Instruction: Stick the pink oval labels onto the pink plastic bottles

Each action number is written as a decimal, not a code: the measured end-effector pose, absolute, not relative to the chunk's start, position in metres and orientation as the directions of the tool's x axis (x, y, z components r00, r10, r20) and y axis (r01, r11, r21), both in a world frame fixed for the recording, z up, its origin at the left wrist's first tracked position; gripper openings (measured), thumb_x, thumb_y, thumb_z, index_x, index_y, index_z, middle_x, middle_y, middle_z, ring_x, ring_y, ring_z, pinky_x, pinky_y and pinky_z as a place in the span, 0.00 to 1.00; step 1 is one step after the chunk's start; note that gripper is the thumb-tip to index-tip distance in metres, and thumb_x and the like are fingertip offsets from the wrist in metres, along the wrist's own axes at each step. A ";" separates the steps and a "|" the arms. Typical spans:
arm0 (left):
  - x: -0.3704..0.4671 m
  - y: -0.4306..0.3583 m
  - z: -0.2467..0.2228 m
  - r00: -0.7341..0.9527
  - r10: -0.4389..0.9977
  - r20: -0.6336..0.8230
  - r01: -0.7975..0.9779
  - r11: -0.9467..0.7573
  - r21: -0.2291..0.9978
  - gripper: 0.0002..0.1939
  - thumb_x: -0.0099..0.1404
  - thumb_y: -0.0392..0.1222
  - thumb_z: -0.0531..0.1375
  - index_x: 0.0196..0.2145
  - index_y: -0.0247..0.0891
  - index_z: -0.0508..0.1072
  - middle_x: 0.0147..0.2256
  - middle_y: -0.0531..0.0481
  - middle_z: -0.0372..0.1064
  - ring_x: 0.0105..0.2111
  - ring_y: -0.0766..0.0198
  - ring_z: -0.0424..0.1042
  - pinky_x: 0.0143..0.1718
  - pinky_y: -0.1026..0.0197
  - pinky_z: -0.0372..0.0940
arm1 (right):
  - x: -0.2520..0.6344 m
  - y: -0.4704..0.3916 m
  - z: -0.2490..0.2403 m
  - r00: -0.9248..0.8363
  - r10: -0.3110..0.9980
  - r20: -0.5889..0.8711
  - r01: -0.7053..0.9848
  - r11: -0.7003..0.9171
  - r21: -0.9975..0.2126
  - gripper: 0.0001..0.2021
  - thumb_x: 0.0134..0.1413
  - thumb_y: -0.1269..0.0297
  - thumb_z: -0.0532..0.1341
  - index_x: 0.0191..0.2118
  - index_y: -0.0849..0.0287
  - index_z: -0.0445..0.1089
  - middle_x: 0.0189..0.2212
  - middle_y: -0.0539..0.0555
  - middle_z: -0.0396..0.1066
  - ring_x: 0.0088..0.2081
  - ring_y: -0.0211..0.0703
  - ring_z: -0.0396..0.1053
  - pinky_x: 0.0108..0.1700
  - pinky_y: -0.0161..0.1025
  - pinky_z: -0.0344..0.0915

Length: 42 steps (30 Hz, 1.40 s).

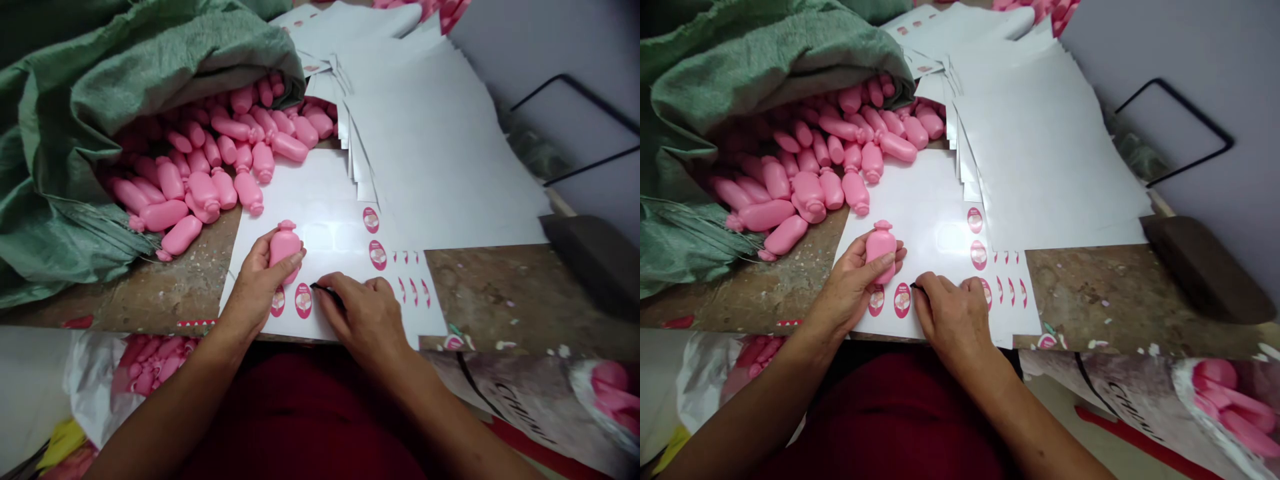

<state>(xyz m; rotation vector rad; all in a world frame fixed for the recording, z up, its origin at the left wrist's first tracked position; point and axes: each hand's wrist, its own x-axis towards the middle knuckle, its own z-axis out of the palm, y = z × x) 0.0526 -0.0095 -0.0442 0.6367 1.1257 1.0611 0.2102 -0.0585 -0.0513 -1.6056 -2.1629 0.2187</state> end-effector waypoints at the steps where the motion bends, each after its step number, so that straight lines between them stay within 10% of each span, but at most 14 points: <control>1: 0.053 -0.010 -0.044 0.061 0.913 -0.403 -0.352 0.397 0.848 0.26 0.54 0.41 0.71 0.51 0.41 0.73 0.44 0.49 0.74 0.46 0.61 0.73 0.52 0.57 0.65 | 0.211 -0.057 -0.051 -0.227 0.944 0.241 0.866 0.309 -0.394 0.08 0.65 0.66 0.57 0.37 0.59 0.73 0.27 0.50 0.78 0.21 0.42 0.59 0.34 0.41 0.49; 14: 0.053 -0.010 -0.038 0.069 0.904 -0.423 -0.393 0.414 0.821 0.24 0.58 0.41 0.68 0.52 0.41 0.70 0.40 0.49 0.76 0.40 0.63 0.77 0.46 0.58 0.69 | 0.210 -0.052 -0.048 -0.229 0.962 0.147 0.887 0.268 -0.377 0.10 0.62 0.59 0.59 0.32 0.58 0.72 0.23 0.51 0.76 0.21 0.38 0.57 0.37 0.43 0.49; 23: 0.053 -0.013 -0.035 0.066 0.913 -0.402 -0.329 0.400 0.855 0.26 0.57 0.43 0.69 0.52 0.42 0.69 0.40 0.50 0.74 0.38 0.63 0.77 0.42 0.61 0.70 | 0.228 -0.040 -0.021 -0.093 0.973 -0.211 0.271 -0.179 -0.946 0.15 0.51 0.51 0.63 0.24 0.55 0.64 0.20 0.45 0.62 0.23 0.36 0.57 0.26 0.36 0.53; 42: 0.066 -0.043 -0.002 0.301 0.815 -0.496 -0.369 0.579 0.727 0.32 0.61 0.70 0.58 0.50 0.41 0.73 0.40 0.46 0.74 0.40 0.59 0.76 0.34 0.62 0.70 | 0.229 -0.039 -0.016 -0.184 0.961 -0.209 0.142 -0.184 -0.973 0.12 0.54 0.53 0.63 0.29 0.56 0.70 0.25 0.49 0.73 0.29 0.40 0.69 0.34 0.40 0.63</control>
